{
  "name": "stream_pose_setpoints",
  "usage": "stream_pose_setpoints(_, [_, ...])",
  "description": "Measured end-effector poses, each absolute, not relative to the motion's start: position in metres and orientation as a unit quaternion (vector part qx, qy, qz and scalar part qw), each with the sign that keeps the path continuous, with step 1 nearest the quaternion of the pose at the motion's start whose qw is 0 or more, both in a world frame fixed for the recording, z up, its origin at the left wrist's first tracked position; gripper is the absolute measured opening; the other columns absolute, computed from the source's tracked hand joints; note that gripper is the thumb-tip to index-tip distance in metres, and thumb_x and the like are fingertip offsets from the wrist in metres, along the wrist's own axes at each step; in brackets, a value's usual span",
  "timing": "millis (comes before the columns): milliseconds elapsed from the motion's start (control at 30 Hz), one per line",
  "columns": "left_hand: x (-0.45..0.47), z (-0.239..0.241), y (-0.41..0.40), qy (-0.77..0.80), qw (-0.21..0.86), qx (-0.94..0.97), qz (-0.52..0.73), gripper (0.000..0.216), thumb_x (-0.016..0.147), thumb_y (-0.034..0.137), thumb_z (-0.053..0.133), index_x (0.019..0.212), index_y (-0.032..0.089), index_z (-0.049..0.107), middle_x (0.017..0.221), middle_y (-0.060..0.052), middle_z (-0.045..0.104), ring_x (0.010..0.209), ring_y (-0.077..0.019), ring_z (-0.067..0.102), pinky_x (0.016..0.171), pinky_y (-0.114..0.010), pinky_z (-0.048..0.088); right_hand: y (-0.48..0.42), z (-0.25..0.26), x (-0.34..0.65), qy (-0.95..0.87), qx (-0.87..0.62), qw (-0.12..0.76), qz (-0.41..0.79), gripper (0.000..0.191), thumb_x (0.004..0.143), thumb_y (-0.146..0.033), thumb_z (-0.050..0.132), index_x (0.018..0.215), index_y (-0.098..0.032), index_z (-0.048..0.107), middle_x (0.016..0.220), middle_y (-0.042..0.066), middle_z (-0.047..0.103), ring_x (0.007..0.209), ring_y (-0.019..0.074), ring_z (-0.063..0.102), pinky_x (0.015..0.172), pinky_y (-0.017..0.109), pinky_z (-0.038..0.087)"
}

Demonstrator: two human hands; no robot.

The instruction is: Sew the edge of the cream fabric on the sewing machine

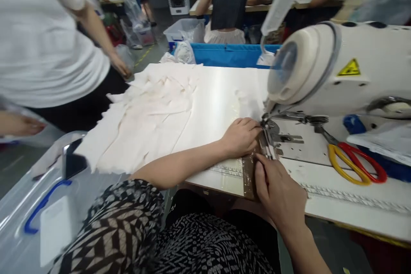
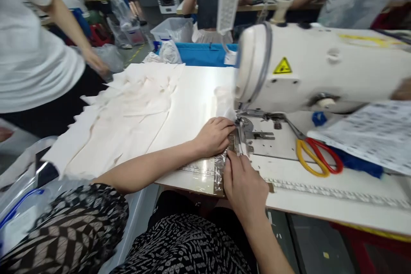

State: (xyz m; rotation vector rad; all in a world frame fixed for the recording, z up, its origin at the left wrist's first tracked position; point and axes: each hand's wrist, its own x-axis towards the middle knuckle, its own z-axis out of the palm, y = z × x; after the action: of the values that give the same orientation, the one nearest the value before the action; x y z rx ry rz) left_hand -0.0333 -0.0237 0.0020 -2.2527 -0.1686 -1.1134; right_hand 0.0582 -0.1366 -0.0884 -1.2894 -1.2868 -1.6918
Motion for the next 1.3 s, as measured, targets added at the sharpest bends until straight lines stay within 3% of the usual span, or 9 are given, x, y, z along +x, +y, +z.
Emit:
stream_pose_setpoints(233, [-0.026, 0.011, -0.028, -0.138, 0.297, -0.858, -0.395, 0.036, 0.09, 0.016, 0.042, 0.122, 0.008, 0.057, 0.137, -0.016, 0.052, 0.12, -0.0254, 0.05, 0.096, -0.037, 0.046, -0.125, -0.094, 0.078, -0.509, -0.458, 0.31, -0.66, 0.035, 0.103, -0.023, 0.037, 0.109, -0.01, 0.068, 0.08, 0.005, 0.067, 0.047, 0.0145, 0.046, 0.038, 0.026, 0.02])
stream_pose_setpoints(400, [-0.058, -0.005, -0.019, -0.105, 0.31, -0.892, -0.31, 0.026, 0.092, 0.028, 0.043, 0.102, 0.015, 0.064, 0.108, -0.012, 0.064, 0.086, -0.0213, 0.061, 0.069, -0.035, 0.05, -0.121, -0.096, 0.087, -0.501, -0.478, 0.326, -0.644, 0.034, 0.104, -0.03, 0.039, 0.111, -0.014, 0.068, 0.082, 0.005, 0.067, 0.054, 0.0165, 0.052, 0.04, 0.025, 0.022])
stream_pose_setpoints(567, [-0.143, -0.062, 0.01, -0.237, 0.278, -0.812, -0.455, 0.027, 0.089, 0.033, 0.053, 0.11, 0.019, 0.059, 0.11, -0.009, 0.063, 0.102, -0.0232, 0.057, 0.081, -0.037, 0.049, -0.126, -0.102, 0.083, -0.502, -0.465, 0.325, -0.653, 0.031, 0.104, -0.026, 0.041, 0.123, -0.013, 0.063, 0.09, 0.005, 0.071, 0.052, 0.016, 0.053, 0.041, 0.027, 0.025])
stream_pose_setpoints(667, [-0.181, -0.089, 0.022, -0.356, 0.263, -0.715, -0.541, 0.019, 0.087, 0.029, 0.055, 0.101, 0.017, 0.059, 0.111, -0.012, 0.061, 0.11, -0.0277, 0.053, 0.083, -0.041, 0.049, -0.132, -0.108, 0.073, -0.525, -0.497, 0.41, -0.556, 0.04, 0.102, -0.032, 0.038, 0.135, -0.014, 0.054, 0.107, 0.01, 0.07, 0.062, 0.0203, 0.061, 0.044, 0.028, 0.034])
stream_pose_setpoints(767, [-0.189, -0.099, 0.021, -0.379, 0.234, -0.663, -0.601, 0.011, 0.09, 0.023, 0.048, 0.083, 0.017, 0.055, 0.096, -0.01, 0.064, 0.096, -0.0253, 0.058, 0.075, -0.037, 0.049, -0.137, -0.111, 0.06, -0.568, -0.532, 0.524, -0.346, 0.041, 0.097, -0.048, 0.044, 0.125, -0.021, 0.059, 0.095, 0.007, 0.071, 0.07, 0.0239, 0.065, 0.05, 0.028, 0.044])
stream_pose_setpoints(900, [-0.171, -0.086, 0.001, -0.257, 0.199, -0.649, -0.688, 0.023, 0.097, 0.027, 0.037, 0.085, 0.019, 0.055, 0.071, -0.001, 0.061, 0.059, -0.0136, 0.054, 0.055, -0.026, 0.044, -0.133, -0.106, 0.046, -0.633, -0.489, 0.586, -0.129, 0.04, 0.091, -0.059, 0.054, 0.106, -0.023, 0.063, 0.099, 0.006, 0.069, 0.074, 0.0221, 0.065, 0.061, 0.029, 0.053])
stream_pose_setpoints(1033, [-0.144, -0.073, -0.026, -0.118, 0.255, -0.685, -0.672, 0.031, 0.099, 0.03, 0.033, 0.09, 0.019, 0.06, 0.073, -0.001, 0.064, 0.058, -0.0105, 0.056, 0.055, -0.023, 0.044, -0.117, -0.085, 0.043, -0.686, -0.395, 0.607, 0.066, 0.051, 0.093, -0.06, 0.054, 0.129, -0.024, 0.053, 0.122, 0.011, 0.063, 0.091, 0.025, 0.067, 0.078, 0.036, 0.058])
stream_pose_setpoints(1167, [-0.113, -0.082, -0.039, -0.059, 0.332, -0.748, -0.571, 0.036, 0.1, 0.03, 0.032, 0.084, 0.019, 0.063, 0.071, -0.001, 0.064, 0.059, -0.0111, 0.057, 0.052, -0.024, 0.043, -0.102, -0.056, 0.042, -0.731, -0.398, 0.549, 0.075, 0.053, 0.087, -0.059, 0.061, 0.125, -0.022, 0.058, 0.118, 0.01, 0.065, 0.104, 0.0279, 0.063, 0.088, 0.04, 0.054])
stream_pose_setpoints(1300, [-0.102, -0.095, -0.038, 0.0, 0.306, -0.806, -0.507, 0.033, 0.098, 0.034, 0.039, 0.083, 0.019, 0.064, 0.073, 0.0, 0.066, 0.067, -0.0114, 0.061, 0.057, -0.024, 0.047, -0.101, -0.042, 0.038, -0.746, -0.41, 0.525, 0.006, 0.039, 0.08, -0.053, 0.064, 0.097, -0.018, 0.069, 0.08, 0.005, 0.067, 0.084, 0.0269, 0.064, 0.078, 0.037, 0.053])
